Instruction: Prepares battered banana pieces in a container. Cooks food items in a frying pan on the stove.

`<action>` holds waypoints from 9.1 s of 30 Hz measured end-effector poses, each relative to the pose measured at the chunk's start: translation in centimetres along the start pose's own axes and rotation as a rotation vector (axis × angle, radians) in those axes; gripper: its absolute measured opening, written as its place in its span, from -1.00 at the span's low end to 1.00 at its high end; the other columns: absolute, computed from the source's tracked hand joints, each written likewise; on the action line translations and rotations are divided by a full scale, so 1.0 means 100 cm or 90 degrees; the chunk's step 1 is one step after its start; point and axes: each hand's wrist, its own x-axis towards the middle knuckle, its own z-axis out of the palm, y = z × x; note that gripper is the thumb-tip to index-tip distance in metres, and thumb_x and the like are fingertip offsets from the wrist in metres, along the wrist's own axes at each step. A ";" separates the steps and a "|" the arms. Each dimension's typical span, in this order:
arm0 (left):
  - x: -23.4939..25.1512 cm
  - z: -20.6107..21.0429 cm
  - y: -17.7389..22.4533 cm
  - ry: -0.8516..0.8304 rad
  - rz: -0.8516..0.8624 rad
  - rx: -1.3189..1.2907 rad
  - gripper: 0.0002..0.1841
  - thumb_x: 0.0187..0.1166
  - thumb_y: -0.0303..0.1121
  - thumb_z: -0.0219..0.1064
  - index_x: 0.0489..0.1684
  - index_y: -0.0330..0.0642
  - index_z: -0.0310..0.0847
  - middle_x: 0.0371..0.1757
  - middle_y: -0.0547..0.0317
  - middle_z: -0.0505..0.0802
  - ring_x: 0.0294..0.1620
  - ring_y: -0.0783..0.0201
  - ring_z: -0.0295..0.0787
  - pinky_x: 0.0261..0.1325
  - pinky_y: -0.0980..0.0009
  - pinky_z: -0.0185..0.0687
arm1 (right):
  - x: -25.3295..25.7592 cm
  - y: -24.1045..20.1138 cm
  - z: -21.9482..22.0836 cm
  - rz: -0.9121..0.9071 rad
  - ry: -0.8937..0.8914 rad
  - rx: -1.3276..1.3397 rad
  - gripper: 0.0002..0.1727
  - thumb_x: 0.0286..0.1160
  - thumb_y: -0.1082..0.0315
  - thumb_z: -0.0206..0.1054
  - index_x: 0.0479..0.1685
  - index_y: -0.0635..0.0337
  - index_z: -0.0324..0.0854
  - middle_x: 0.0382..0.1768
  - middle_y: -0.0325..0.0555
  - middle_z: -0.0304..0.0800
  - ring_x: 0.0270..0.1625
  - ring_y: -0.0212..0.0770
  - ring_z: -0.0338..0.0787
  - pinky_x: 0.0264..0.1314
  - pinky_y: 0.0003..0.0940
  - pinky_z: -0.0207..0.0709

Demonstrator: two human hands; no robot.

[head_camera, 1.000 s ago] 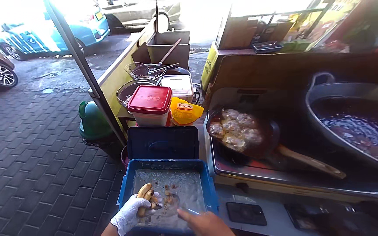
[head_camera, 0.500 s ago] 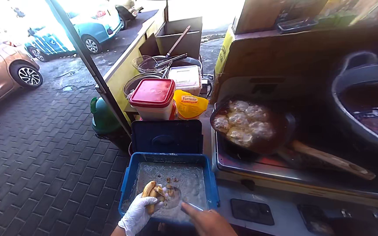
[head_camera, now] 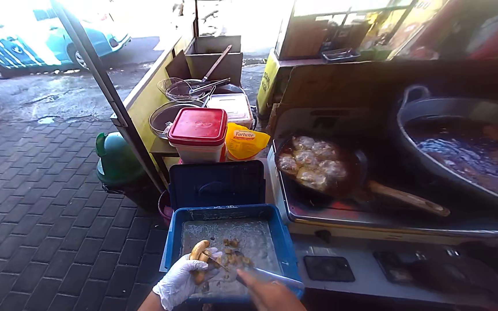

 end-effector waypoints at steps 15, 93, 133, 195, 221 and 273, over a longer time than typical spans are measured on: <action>0.010 -0.035 0.035 -0.110 -0.028 0.039 -0.45 0.41 -0.69 0.26 0.49 -0.38 0.48 0.39 -0.35 0.73 0.39 -0.22 0.72 0.45 -0.06 0.65 | 0.001 -0.042 0.013 0.041 0.064 -0.018 -0.49 0.90 0.12 -0.03 0.78 -0.21 0.39 -0.39 -0.09 0.87 -0.31 -0.04 0.86 -0.07 0.06 0.70; 0.015 0.000 -0.002 -0.117 0.161 0.160 -0.19 0.24 -0.75 0.24 0.71 -0.35 0.24 0.63 -0.11 0.59 0.61 -0.02 0.54 0.59 0.04 0.53 | 0.011 -0.003 -0.017 0.002 0.098 0.010 -0.48 0.87 0.12 0.02 0.77 -0.18 0.40 -0.31 -0.14 0.91 -0.27 -0.09 0.86 -0.06 0.07 0.69; 0.012 0.010 -0.034 -0.383 0.080 -0.197 -0.27 0.33 -0.64 0.39 0.67 -0.39 0.37 0.76 -0.37 0.35 0.78 -0.28 0.24 0.78 -0.15 0.15 | -0.029 -0.008 -0.015 -0.044 0.035 -0.027 -0.50 0.91 0.10 -0.03 0.77 -0.32 0.38 -0.35 -0.10 0.86 -0.25 -0.02 0.84 0.01 0.05 0.65; -0.083 0.000 0.045 0.285 -0.100 1.316 -0.58 0.65 0.14 0.11 0.16 0.24 0.82 0.17 0.18 0.88 0.18 0.05 0.84 0.15 -0.06 0.72 | 0.096 -0.049 -0.020 0.461 -0.334 -0.270 -0.61 0.66 0.36 0.09 0.40 0.17 0.57 0.18 0.26 0.80 0.24 0.32 0.81 0.15 0.33 0.68; -0.095 0.015 0.032 0.269 -0.132 1.334 -0.55 0.74 0.09 0.02 0.15 0.12 0.79 0.18 0.11 0.86 0.18 0.04 0.85 0.14 -0.01 0.75 | 0.064 -0.074 0.006 0.383 -0.332 -0.392 -0.56 0.64 0.55 0.01 0.46 0.26 0.50 0.21 0.22 0.77 0.12 0.27 0.86 0.02 0.17 0.73; -0.074 -0.006 0.020 0.212 -0.162 1.291 -0.59 0.74 0.09 0.03 0.14 0.25 0.81 0.16 0.23 0.90 0.21 0.08 0.84 0.16 -0.11 0.72 | -0.024 -0.044 0.004 0.152 0.059 -0.427 -0.75 0.64 0.29 0.17 -0.11 0.03 0.81 -0.35 -0.12 0.79 -0.44 -0.09 0.83 -0.53 -0.17 0.71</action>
